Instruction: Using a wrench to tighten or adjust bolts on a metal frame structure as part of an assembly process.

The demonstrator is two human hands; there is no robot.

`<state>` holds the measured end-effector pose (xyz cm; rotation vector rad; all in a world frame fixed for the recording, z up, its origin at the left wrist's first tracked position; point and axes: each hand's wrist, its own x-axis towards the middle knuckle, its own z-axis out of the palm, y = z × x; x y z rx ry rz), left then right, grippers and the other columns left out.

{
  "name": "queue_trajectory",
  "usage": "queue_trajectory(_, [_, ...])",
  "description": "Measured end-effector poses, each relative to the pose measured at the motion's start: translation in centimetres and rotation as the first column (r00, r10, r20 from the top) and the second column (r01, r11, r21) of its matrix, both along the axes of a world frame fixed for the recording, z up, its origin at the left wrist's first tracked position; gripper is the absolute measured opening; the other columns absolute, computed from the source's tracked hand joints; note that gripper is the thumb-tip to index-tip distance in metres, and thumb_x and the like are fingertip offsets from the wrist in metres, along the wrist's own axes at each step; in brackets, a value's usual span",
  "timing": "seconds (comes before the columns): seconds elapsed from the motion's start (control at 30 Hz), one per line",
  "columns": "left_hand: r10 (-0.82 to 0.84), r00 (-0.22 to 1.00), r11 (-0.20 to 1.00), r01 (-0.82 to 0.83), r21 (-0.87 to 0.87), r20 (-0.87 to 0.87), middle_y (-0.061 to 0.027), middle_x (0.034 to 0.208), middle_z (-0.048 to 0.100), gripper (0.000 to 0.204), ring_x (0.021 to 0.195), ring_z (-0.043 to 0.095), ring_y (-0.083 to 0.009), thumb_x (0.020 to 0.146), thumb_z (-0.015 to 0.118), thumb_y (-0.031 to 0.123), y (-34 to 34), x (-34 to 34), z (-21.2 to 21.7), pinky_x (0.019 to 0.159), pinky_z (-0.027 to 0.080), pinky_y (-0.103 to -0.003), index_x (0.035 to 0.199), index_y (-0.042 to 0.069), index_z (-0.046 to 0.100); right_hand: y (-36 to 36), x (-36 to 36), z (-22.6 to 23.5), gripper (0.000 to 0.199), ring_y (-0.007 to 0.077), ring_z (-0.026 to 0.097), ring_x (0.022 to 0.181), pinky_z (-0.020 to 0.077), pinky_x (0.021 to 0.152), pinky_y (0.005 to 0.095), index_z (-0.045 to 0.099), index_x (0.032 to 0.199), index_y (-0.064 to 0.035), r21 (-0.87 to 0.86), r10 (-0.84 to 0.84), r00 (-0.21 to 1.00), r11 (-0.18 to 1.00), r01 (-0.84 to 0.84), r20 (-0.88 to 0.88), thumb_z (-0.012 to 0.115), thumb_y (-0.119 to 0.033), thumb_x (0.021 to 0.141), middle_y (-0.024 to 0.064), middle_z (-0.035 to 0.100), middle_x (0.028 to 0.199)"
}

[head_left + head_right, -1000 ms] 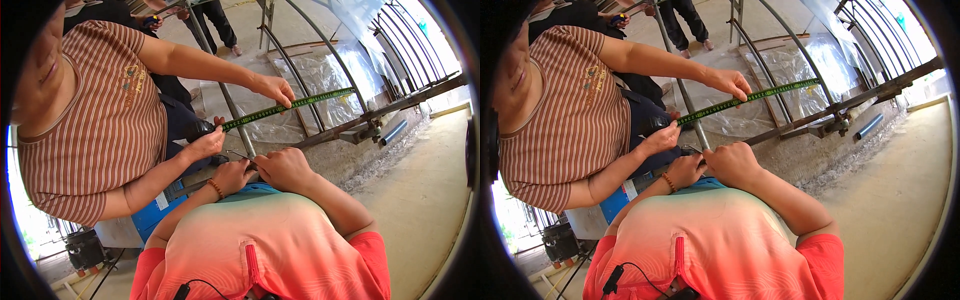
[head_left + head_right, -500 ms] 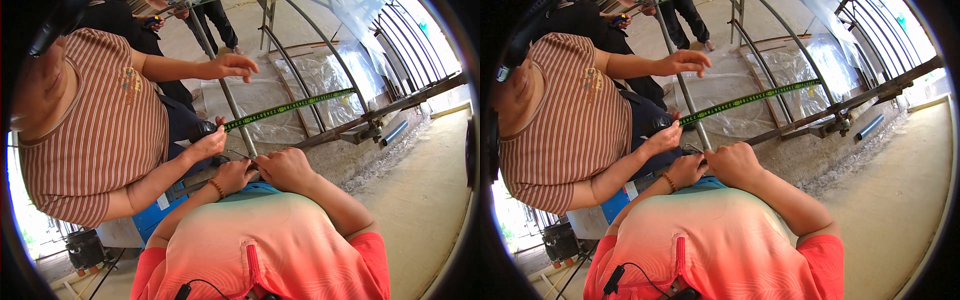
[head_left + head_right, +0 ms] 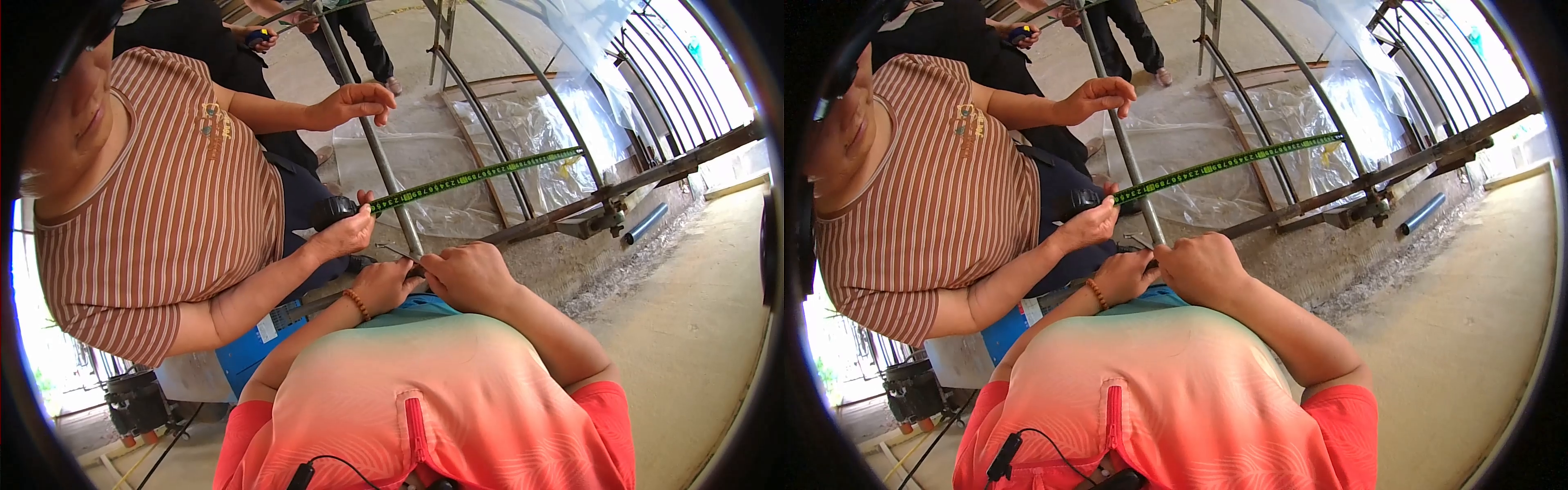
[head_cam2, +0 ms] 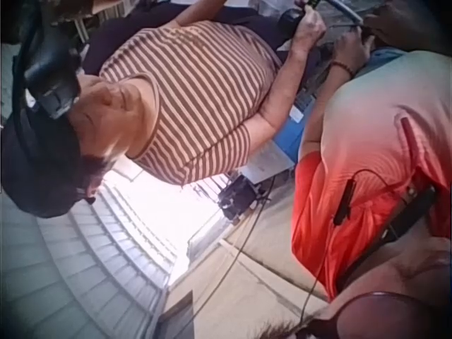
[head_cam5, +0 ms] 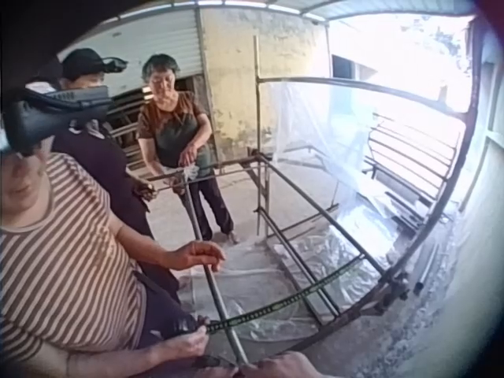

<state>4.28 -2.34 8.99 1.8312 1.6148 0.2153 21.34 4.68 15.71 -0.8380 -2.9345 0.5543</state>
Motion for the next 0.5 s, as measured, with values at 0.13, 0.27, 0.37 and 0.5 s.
queue_trajectory(0.13, [-0.002,1.000,1.000,0.002,-0.001,-0.014,-0.0176,0.075,0.062,0.027,0.070,0.060,-0.0363,0.084,0.051,0.031,0.02,-0.05,-0.26,0.060,0.047,-0.048,0.097,0.008,0.052,0.08,0.03,-0.14,0.016,0.0268,0.061,0.057,0.0474,0.050,0.0386,0.057,0.079,-0.0097,-0.008,0.003,1.000,1.000,-0.003,-0.009,0.051,-0.024,0.078,0.0086,0.060,0.062])
queue_trajectory(0.27, [0.000,1.000,1.000,0.000,-0.002,-0.023,-0.0180,0.073,0.061,0.027,0.068,0.060,-0.0366,0.084,0.052,0.032,0.02,-0.04,-0.23,0.060,0.046,-0.048,0.097,0.008,0.052,0.06,0.08,-0.17,0.016,0.0269,0.061,0.057,0.0475,0.050,0.0386,0.057,0.079,-0.0098,0.000,0.006,1.000,1.000,-0.006,-0.018,0.051,-0.024,0.078,0.0087,0.060,0.063])
queue_trajectory(0.37, [-0.002,1.000,1.000,0.002,0.013,-0.014,-0.0183,0.073,0.061,0.028,0.068,0.060,-0.0370,0.084,0.051,0.032,-0.03,-0.07,-0.38,0.059,0.046,-0.049,0.098,0.008,0.051,0.02,0.07,-0.22,0.016,0.0269,0.061,0.057,0.0475,0.050,0.0386,0.057,0.080,-0.0098,0.002,0.005,1.000,1.000,-0.005,-0.024,0.051,-0.024,0.078,0.0087,0.060,0.063])
queue_trajectory(0.5, [-0.002,1.000,1.000,0.002,0.030,-0.014,-0.0186,0.072,0.061,0.028,0.067,0.060,-0.0372,0.084,0.051,0.032,-0.10,-0.05,-0.51,0.058,0.046,-0.049,0.097,0.008,0.051,0.00,0.05,-0.19,0.015,0.0278,0.059,0.057,0.0471,0.052,0.0399,0.058,0.080,-0.0113,-0.030,-0.021,1.000,0.999,0.021,0.007,0.051,-0.024,0.076,0.0076,0.060,0.065])
